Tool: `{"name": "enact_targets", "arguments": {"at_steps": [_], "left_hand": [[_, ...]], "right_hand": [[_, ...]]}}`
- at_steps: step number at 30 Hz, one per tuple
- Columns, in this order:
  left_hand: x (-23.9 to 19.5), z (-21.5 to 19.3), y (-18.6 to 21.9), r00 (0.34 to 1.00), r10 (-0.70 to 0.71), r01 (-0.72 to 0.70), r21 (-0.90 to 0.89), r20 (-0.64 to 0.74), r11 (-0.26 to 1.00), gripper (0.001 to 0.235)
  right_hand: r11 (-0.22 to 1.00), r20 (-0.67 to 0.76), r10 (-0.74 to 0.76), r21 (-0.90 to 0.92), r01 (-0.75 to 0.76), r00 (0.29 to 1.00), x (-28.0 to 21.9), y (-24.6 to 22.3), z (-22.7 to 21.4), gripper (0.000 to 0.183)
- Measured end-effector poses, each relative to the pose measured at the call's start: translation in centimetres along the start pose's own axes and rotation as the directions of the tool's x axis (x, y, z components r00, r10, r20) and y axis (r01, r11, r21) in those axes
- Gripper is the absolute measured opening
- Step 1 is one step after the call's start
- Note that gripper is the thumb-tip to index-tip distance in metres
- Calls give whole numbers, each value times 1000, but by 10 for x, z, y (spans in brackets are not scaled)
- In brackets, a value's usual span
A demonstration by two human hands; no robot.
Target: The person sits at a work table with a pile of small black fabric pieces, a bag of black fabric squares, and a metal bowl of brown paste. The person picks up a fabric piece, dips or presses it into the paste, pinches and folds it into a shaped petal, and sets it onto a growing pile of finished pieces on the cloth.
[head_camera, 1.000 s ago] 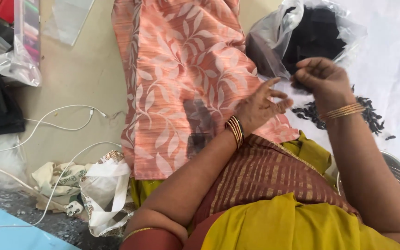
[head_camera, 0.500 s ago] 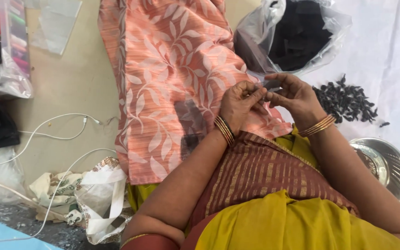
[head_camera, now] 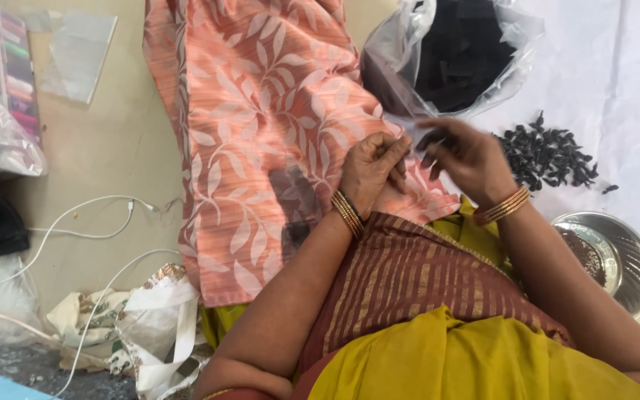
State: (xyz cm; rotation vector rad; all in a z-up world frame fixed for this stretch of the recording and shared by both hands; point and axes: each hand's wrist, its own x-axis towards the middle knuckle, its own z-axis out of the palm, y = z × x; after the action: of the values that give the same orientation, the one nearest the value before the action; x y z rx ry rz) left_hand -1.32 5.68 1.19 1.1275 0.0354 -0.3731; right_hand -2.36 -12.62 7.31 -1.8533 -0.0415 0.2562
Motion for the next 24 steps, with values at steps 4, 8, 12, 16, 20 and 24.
{"name": "enact_targets", "arguments": {"at_steps": [4,8,12,16,20,24], "left_hand": [[1,0,4,997,19,-13,-74,78,997,28],[0,0,3,996,4,-1,-37,92,999,24],[2,-4,2,993,13,-13,-1,117,1000,23],[5,-5,-4,992,-3,3,5,127,1000,21],[7,-6,-5,991,-19,15,26,129,1000,20],[7,-10,-3,991,-50,49,13,126,999,19]], "right_hand": [[992,-260,-125,-40,119,958,25,-8,-30,33],[745,-296,-374,-660,95,879,69,19,-53,48],[586,-187,-467,-798,144,864,109,31,-45,52],[471,35,-439,-842,263,898,167,89,-39,30],[329,114,-416,-906,267,902,222,133,-22,51],[457,88,-353,-852,255,931,191,98,-22,24]]}}
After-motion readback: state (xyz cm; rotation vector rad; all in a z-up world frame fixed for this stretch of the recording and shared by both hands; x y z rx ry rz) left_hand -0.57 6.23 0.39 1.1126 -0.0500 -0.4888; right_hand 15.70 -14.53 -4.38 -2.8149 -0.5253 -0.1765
